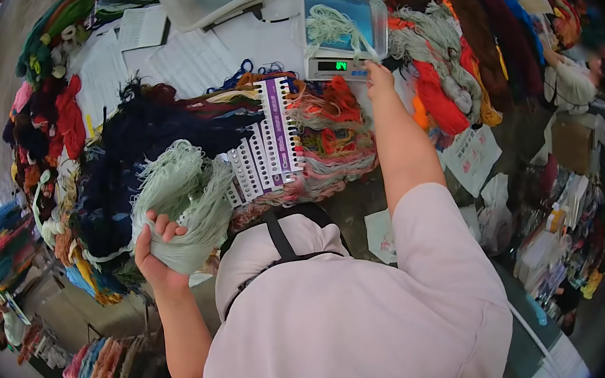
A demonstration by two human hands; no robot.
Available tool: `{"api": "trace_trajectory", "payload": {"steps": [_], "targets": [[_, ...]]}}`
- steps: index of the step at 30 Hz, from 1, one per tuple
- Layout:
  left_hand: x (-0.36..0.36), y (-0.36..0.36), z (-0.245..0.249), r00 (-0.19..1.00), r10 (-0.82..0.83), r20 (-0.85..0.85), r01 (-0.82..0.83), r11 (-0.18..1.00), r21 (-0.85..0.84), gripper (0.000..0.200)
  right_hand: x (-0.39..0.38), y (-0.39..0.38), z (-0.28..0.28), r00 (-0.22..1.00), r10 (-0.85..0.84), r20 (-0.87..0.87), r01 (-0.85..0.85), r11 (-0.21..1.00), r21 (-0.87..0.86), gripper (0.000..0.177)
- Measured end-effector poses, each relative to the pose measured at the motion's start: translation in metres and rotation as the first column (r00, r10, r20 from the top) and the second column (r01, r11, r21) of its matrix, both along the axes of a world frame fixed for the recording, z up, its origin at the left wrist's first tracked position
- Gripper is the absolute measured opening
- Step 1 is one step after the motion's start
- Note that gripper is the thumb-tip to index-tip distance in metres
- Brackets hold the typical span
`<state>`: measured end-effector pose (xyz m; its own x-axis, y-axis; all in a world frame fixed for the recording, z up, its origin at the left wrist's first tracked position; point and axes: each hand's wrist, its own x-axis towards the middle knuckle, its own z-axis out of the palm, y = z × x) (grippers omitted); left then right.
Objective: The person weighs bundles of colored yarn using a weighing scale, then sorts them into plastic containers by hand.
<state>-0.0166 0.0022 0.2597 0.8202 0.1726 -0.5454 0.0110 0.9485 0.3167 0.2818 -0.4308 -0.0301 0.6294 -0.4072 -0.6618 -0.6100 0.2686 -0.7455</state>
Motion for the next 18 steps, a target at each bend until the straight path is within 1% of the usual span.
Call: {"api": "trace_trajectory", "payload": {"steps": [1,2,3,4,5,6,7,8,9,10,11,12,13,14,16,17,18], "targets": [[0.000,0.000,0.001,1.000,-0.008,-0.026,0.009,1.000,0.028,0.023,0.000,0.003,-0.001,0.998,-0.060,0.007,0.060,0.996,-0.072,0.029],[-0.002,0.003,-0.003,0.999,-0.044,-0.008,0.044,0.997,0.062,0.026,-0.001,0.004,-0.005,0.993,-0.116,0.017,0.118,0.983,-0.143,0.023],[-0.002,0.002,-0.003,0.999,-0.052,-0.002,0.052,0.996,0.075,0.027,-0.002,-0.012,-0.025,0.998,0.016,0.066,0.017,0.882,-0.472,0.021],[0.000,0.001,-0.003,0.999,-0.051,0.005,0.050,0.994,0.096,0.027,0.002,-0.015,-0.043,0.983,0.166,0.080,-0.053,0.670,-0.740,0.023],[-0.001,0.001,-0.006,0.999,-0.045,0.018,0.044,0.996,0.071,0.030,-0.012,0.016,0.017,0.934,0.284,0.215,0.016,0.571,-0.821,0.029],[-0.001,-0.001,-0.004,0.999,-0.034,-0.019,0.036,0.995,0.095,0.033,-0.019,0.037,0.044,0.800,0.464,0.380,0.114,0.505,-0.856,0.028],[0.000,-0.003,-0.005,0.999,-0.054,0.001,0.053,0.990,0.129,0.035,-0.037,0.075,0.095,0.772,0.471,0.427,-0.018,0.688,-0.726,0.023],[0.003,-0.006,-0.003,0.997,-0.072,0.029,0.067,0.988,0.138,0.036,-0.057,0.108,0.134,0.729,0.444,0.521,-0.202,0.867,-0.455,0.019],[0.005,-0.011,0.001,0.995,-0.084,0.047,0.075,0.984,0.161,0.037,-0.079,0.142,0.170,0.734,0.437,0.521,-0.402,0.897,-0.185,0.018],[0.007,-0.015,0.006,0.993,-0.098,0.070,0.085,0.980,0.178,0.037,-0.104,0.174,0.206,0.745,0.428,0.512,-0.548,0.830,0.103,0.017],[0.008,-0.018,0.009,0.987,-0.123,0.100,0.102,0.976,0.190,0.038,-0.130,0.202,0.246,0.641,0.600,0.479,-0.731,0.668,0.141,0.015],[0.005,-0.019,0.011,0.986,-0.126,0.109,0.103,0.976,0.193,0.038,-0.153,0.228,0.277,0.464,0.755,0.463,-0.862,0.506,0.038,0.020],[0.003,-0.020,0.013,0.984,-0.130,0.123,0.104,0.975,0.195,0.038,-0.173,0.245,0.302,0.353,0.820,0.450,-0.924,0.382,0.028,0.020],[0.002,-0.020,0.016,0.966,-0.141,0.216,0.098,0.975,0.197,0.038,-0.187,0.259,0.316,0.231,0.870,0.436,-0.968,0.250,0.016,0.021],[-0.010,-0.016,0.018,0.968,-0.109,0.225,0.069,0.981,0.180,0.038,-0.210,0.279,0.308,0.077,0.853,0.516,-0.943,0.230,-0.239,0.019],[-0.016,-0.014,0.019,0.970,-0.090,0.224,0.053,0.985,0.163,0.038,-0.214,0.282,0.310,0.058,0.854,0.518,-0.945,0.214,-0.246,0.019],[-0.021,-0.013,0.024,0.975,-0.062,0.213,0.019,0.980,0.199,0.038,-0.217,0.283,0.311,0.037,0.870,0.491,-0.944,0.191,-0.268,0.020]]}}
